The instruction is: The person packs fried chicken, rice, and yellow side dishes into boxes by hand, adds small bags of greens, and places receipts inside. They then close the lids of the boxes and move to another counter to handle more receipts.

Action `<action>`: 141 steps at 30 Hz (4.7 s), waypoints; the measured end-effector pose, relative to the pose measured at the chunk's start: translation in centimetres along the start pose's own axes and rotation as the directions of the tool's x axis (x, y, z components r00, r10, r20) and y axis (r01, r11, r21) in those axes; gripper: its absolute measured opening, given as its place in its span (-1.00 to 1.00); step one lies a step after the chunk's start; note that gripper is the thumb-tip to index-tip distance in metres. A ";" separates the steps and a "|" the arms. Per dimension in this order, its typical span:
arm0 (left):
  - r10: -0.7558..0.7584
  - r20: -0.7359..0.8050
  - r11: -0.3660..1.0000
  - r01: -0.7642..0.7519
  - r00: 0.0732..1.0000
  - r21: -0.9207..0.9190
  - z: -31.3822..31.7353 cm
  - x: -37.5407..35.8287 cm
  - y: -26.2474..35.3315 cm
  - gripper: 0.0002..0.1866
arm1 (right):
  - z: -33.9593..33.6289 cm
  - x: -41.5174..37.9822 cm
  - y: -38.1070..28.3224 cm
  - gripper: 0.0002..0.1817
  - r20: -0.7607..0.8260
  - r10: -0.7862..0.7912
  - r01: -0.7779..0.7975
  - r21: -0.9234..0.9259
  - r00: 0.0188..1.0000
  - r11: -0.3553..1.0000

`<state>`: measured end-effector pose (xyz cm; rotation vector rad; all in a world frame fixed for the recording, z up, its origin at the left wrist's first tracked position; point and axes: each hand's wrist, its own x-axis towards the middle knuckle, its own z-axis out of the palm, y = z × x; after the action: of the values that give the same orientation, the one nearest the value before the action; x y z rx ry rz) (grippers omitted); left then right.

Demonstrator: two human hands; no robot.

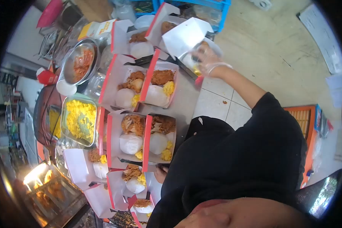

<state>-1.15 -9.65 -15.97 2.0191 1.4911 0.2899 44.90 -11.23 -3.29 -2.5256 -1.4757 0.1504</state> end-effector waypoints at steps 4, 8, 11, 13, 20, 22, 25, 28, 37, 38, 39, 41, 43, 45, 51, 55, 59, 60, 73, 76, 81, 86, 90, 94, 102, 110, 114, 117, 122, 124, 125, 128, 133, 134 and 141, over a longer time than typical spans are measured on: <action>0.093 -0.133 0.995 -0.098 0.987 -0.032 -0.5 -0.2 0.7 -0.80 | -5.3 7.7 -5.5 -0.41 -0.567 -0.310 0.458 0.136 0.763 0.879; -0.076 -0.254 0.992 0.047 0.964 -0.119 0.0 -0.7 2.2 -0.85 | -6.7 14.9 -22.1 -0.43 -0.439 -0.637 0.773 0.325 0.634 0.545; -0.135 -0.333 0.991 0.119 0.933 -0.068 0.7 -1.1 1.9 -0.89 | -1.2 19.7 -34.1 -0.49 -0.038 -0.885 0.869 0.214 0.463 0.445; -0.153 -0.390 0.988 0.129 0.908 -0.085 0.0 -0.9 2.6 -0.90 | 3.6 21.6 -40.9 -0.54 0.436 -0.757 0.749 0.238 0.487 0.618; -0.165 -0.528 0.985 0.115 0.833 -0.127 1.0 -0.7 1.9 -0.83 | 22.9 25.9 -54.2 -0.70 0.206 -0.741 0.664 0.338 0.639 0.667; -0.195 -0.501 0.979 0.139 0.843 -0.147 0.4 -0.7 2.3 -0.82 | 22.9 25.2 -54.1 -0.71 0.224 -0.851 0.849 0.140 0.474 0.510; -0.206 -0.448 0.976 0.146 0.870 -0.164 0.0 -1.1 2.4 -0.80 | 16.2 24.5 -53.8 -0.64 0.707 -0.657 0.955 -0.094 0.263 0.281; -0.171 -0.466 0.979 0.097 0.868 -0.179 0.0 -1.3 2.1 -0.80 | 17.4 21.1 -50.3 -0.52 0.532 -0.813 0.909 0.174 0.237 0.379; -0.041 -0.438 0.996 -0.001 0.898 -0.095 -0.7 -1.1 1.9 -0.86 | 11.2 20.6 -47.8 -0.44 0.620 -0.658 0.619 0.329 0.428 0.713; -0.131 -0.401 0.951 0.001 0.907 -0.310 -0.5 -1.3 1.4 -0.88 | 11.4 21.9 -47.2 -0.46 0.584 -0.678 0.469 0.492 0.446 0.733; -0.211 -0.338 0.860 0.010 0.917 -0.510 -0.6 -1.4 1.1 -0.90 | 11.2 22.8 -46.3 -0.49 0.550 -0.690 0.299 0.637 0.470 0.711; -0.340 -0.086 0.657 0.171 0.936 -0.734 -4.8 -1.7 2.8 -0.92 | 5.9 22.3 -43.5 -0.61 0.484 -0.777 0.100 0.820 0.403 0.563; -0.108 -0.367 0.856 -0.102 0.924 -0.507 -9.4 -1.2 5.5 -0.90 | 0.8 22.7 -39.5 -0.68 0.320 -0.820 0.162 0.884 0.474 0.439; -0.235 -0.405 0.789 -0.070 0.883 -0.610 -13.4 -0.2 9.5 -0.90 | -3.1 24.3 -34.1 -0.95 0.253 -0.885 0.096 0.945 0.392 0.313; 0.551 -0.137 0.823 -0.563 0.823 -0.077 -12.4 14.0 29.6 -0.77 | -14.3 24.2 -15.9 -0.78 0.293 -0.717 0.104 0.885 0.632 0.454; 0.738 -0.028 0.673 -0.732 0.675 0.105 -1.7 22.8 39.2 -0.65 | -16.9 23.4 -7.0 -0.70 0.436 -0.515 0.091 0.692 0.738 0.716; 0.552 0.020 0.772 -0.519 0.834 0.368 5.3 25.9 41.1 -0.63 | -16.7 19.3 -0.5 -0.67 0.431 -0.406 -0.080 0.759 0.806 0.646; 0.569 0.186 0.689 -0.588 0.801 0.423 4.5 24.1 41.8 -0.65 | -15.8 19.3 1.1 -0.66 0.464 -0.380 -0.136 0.758 0.800 0.638; 0.641 0.412 0.676 -0.730 0.648 0.097 2.6 17.5 39.1 -0.55 | -0.7 16.7 7.9 -0.44 0.276 -0.682 0.685 0.104 0.677 0.721; 0.586 0.378 0.796 -0.597 0.717 -0.102 -1.4 16.3 37.1 -0.51 | -4.7 17.3 7.0 -0.39 0.194 -0.524 0.378 0.497 0.829 0.781; 0.452 0.184 0.881 -0.404 0.873 -0.246 -9.3 10.5 29.5 -0.57 | -12.3 17.4 -2.4 -0.30 0.326 -0.662 -0.010 0.901 0.675 0.434; 0.139 -0.072 0.851 -0.156 0.988 -0.501 -12.7 3.5 22.6 -0.63 | -9.9 20.4 -22.5 -0.45 0.315 -0.752 0.458 0.637 0.579 0.620; -0.232 -0.346 0.749 -0.060 0.909 -0.660 -13.0 -1.4 18.3 -0.67 | 0.0 22.1 -39.0 -0.60 0.383 -0.844 0.827 0.273 0.376 0.492; -0.458 -0.448 0.703 0.004 0.768 -0.711 -13.3 -4.2 14.7 -0.66 | 14.6 24.5 -49.3 -0.71 0.215 -0.816 0.800 0.179 0.537 0.573; -0.659 -0.401 0.570 0.074 0.636 -0.819 -12.9 -3.9 12.4 -0.65 | 18.1 26.7 -54.9 -0.79 0.705 -0.708 0.994 -0.103 0.043 -0.043; -0.508 -0.458 0.761 0.132 0.730 -0.635 -13.2 -2.3 13.7 -0.68 | 23.7 22.0 -47.0 -0.62 0.283 -0.956 0.989 0.141 -0.080 -0.041; -0.521 -0.458 0.747 0.125 0.720 -0.653 -13.3 -2.8 14.4 -0.68 | 15.6 25.9 -46.3 -0.78 0.584 -0.782 0.681 0.483 0.217 0.550; -0.473 -0.452 0.765 0.098 0.757 -0.636 -13.4 -2.5 14.7 -0.67 | 10.6 27.1 -42.8 -0.80 0.572 -0.778 0.202 0.756 0.258 0.623; -0.164 -0.483 0.887 -0.086 0.860 -0.454 -14.5 1.4 15.2 -0.65 | -4.4 25.9 -31.8 -0.74 0.447 -0.781 0.026 0.861 0.437 0.507; 0.123 -0.307 0.964 -0.187 0.944 -0.190 -16.1 4.8 18.0 -0.67 | -4.8 29.3 -28.0 -0.73 0.417 -0.823 -0.200 0.909 0.386 0.367; 0.211 -0.186 0.971 -0.228 0.959 -0.070 -17.3 7.8 22.2 -0.69 | -7.2 29.0 -25.1 -0.73 0.424 -0.810 -0.209 0.906 0.405 0.369; 0.585 0.017 0.809 -0.582 0.811 -0.075 -15.1 16.5 30.1 -0.58 | -11.7 27.7 -17.3 -0.70 0.289 -0.743 0.017 0.927 0.604 0.374; 0.510 0.022 0.846 -0.497 0.860 -0.195 -3.6 28.7 36.5 -0.52 | -11.9 28.0 -9.4 -0.71 0.402 -0.509 -0.020 0.799 0.761 0.601; 0.394 0.227 0.911 -0.346 0.891 -0.225 -3.0 28.9 38.2 -0.47 | -9.9 28.8 -7.5 -0.69 0.287 -0.608 0.204 0.766 0.741 0.610; 0.665 0.295 0.684 -0.718 0.686 0.128 -2.8 22.3 37.5 -0.34 | 5.6 29.1 -0.2 -0.50 0.252 -0.790 0.816 0.002 0.560 0.579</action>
<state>34.72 4.97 4.23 2.6584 0.5606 0.1733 58.02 14.88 -8.11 -1.6465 -2.6422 0.2024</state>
